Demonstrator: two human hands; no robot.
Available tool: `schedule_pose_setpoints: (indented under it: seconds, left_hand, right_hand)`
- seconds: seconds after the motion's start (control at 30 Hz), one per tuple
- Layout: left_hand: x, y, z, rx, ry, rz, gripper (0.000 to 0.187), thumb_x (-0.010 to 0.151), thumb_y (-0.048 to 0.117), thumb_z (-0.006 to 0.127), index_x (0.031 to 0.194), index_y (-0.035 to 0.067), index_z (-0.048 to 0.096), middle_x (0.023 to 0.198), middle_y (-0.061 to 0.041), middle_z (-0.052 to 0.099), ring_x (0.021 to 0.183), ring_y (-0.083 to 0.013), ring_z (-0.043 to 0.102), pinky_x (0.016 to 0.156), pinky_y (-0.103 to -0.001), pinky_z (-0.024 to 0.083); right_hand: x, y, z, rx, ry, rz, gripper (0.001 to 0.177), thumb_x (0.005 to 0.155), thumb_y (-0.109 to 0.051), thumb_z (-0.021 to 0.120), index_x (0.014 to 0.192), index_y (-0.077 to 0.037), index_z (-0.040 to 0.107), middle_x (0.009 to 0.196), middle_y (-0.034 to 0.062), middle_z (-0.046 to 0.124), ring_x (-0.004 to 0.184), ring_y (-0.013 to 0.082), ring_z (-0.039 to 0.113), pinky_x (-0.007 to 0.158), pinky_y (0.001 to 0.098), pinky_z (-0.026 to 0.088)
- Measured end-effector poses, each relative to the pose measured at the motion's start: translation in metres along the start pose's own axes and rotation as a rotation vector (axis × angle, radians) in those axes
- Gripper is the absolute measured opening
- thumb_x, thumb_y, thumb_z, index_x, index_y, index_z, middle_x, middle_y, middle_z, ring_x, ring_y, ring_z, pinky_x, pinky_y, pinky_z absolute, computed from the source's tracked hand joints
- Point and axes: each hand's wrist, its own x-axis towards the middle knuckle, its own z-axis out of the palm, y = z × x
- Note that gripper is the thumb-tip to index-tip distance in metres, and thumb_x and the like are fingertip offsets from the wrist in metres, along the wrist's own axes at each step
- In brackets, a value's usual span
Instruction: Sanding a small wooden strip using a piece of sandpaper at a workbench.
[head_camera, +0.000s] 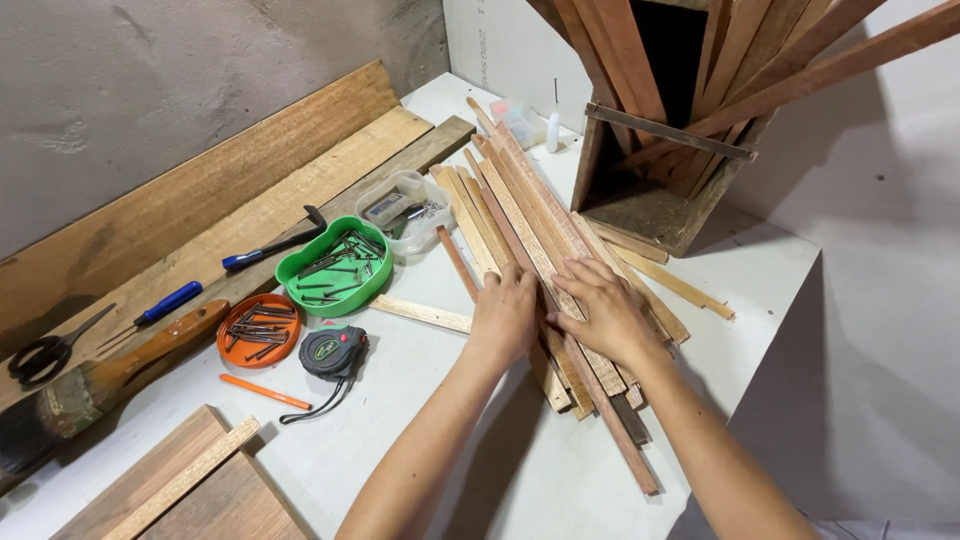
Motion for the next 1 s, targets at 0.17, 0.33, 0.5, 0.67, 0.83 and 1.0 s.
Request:
schedule_pose_setpoints:
  seconds: [0.17, 0.33, 0.5, 0.67, 0.83, 1.0]
  left_hand:
    - [0.008, 0.011, 0.017, -0.228, 0.065, 0.086, 0.056, 0.072, -0.008, 0.070, 0.126, -0.006, 0.057, 0.131, -0.028, 0.054, 0.124, -0.0469, 0.052, 0.103, -0.049, 0.049]
    - [0.007, 0.022, -0.003, -0.580, -0.014, 0.100, 0.054, 0.079, -0.010, 0.064, 0.131, -0.003, 0.057, 0.131, -0.026, 0.055, 0.119, -0.0438, 0.058, 0.100, -0.048, 0.053]
    - [0.019, 0.007, -0.010, 0.149, -0.093, -0.191, 0.034, 0.090, 0.004, 0.066, 0.122, -0.005, 0.059, 0.108, -0.022, 0.062, 0.100, -0.0341, 0.062, 0.079, -0.043, 0.057]
    - [0.010, 0.018, -0.022, 0.135, -0.089, -0.267, 0.053, 0.093, 0.031, 0.067, 0.131, -0.003, 0.053, 0.100, -0.022, 0.063, 0.097, -0.0333, 0.059, 0.081, -0.046, 0.050]
    - [0.019, 0.029, 0.007, -0.343, -0.012, -0.348, 0.055, 0.093, 0.010, 0.060, 0.143, -0.004, 0.042, 0.111, -0.024, 0.061, 0.097, -0.0335, 0.064, 0.084, -0.044, 0.057]
    - [0.025, 0.036, -0.024, -0.847, -0.088, -0.343, 0.061, 0.098, 0.007, 0.043, 0.156, 0.001, 0.024, 0.117, -0.027, 0.066, 0.105, -0.0344, 0.072, 0.101, -0.045, 0.059]
  right_hand:
    - [0.004, 0.013, 0.000, 0.124, 0.078, -0.014, 0.058, 0.081, -0.021, 0.075, 0.138, -0.017, 0.063, 0.154, 0.0037, 0.049, 0.145, 0.0206, 0.041, 0.121, 0.0420, 0.033]
    - [0.002, 0.022, -0.006, 0.201, 0.185, -0.021, 0.057, 0.082, -0.005, 0.070, 0.137, -0.013, 0.065, 0.153, 0.0087, 0.054, 0.142, 0.0278, 0.048, 0.119, 0.0392, 0.037]
    - [0.003, 0.018, -0.013, 0.236, 0.121, 0.110, 0.057, 0.082, -0.010, 0.072, 0.138, -0.019, 0.063, 0.159, 0.0028, 0.045, 0.143, 0.0265, 0.045, 0.116, 0.0454, 0.033]
    - [0.003, 0.014, -0.021, 0.274, 0.125, 0.154, 0.056, 0.082, -0.014, 0.072, 0.137, -0.023, 0.064, 0.160, 0.0019, 0.043, 0.140, 0.0283, 0.047, 0.116, 0.0456, 0.034]
    - [0.001, 0.025, -0.013, 0.302, 0.099, 0.058, 0.045, 0.089, -0.021, 0.069, 0.135, -0.022, 0.068, 0.160, 0.0056, 0.048, 0.140, 0.0283, 0.053, 0.119, 0.0425, 0.040]
    - [-0.002, 0.023, -0.017, 0.273, 0.101, -0.012, 0.055, 0.096, -0.025, 0.063, 0.150, -0.016, 0.054, 0.154, 0.0137, 0.052, 0.139, 0.0364, 0.052, 0.115, 0.0465, 0.039]
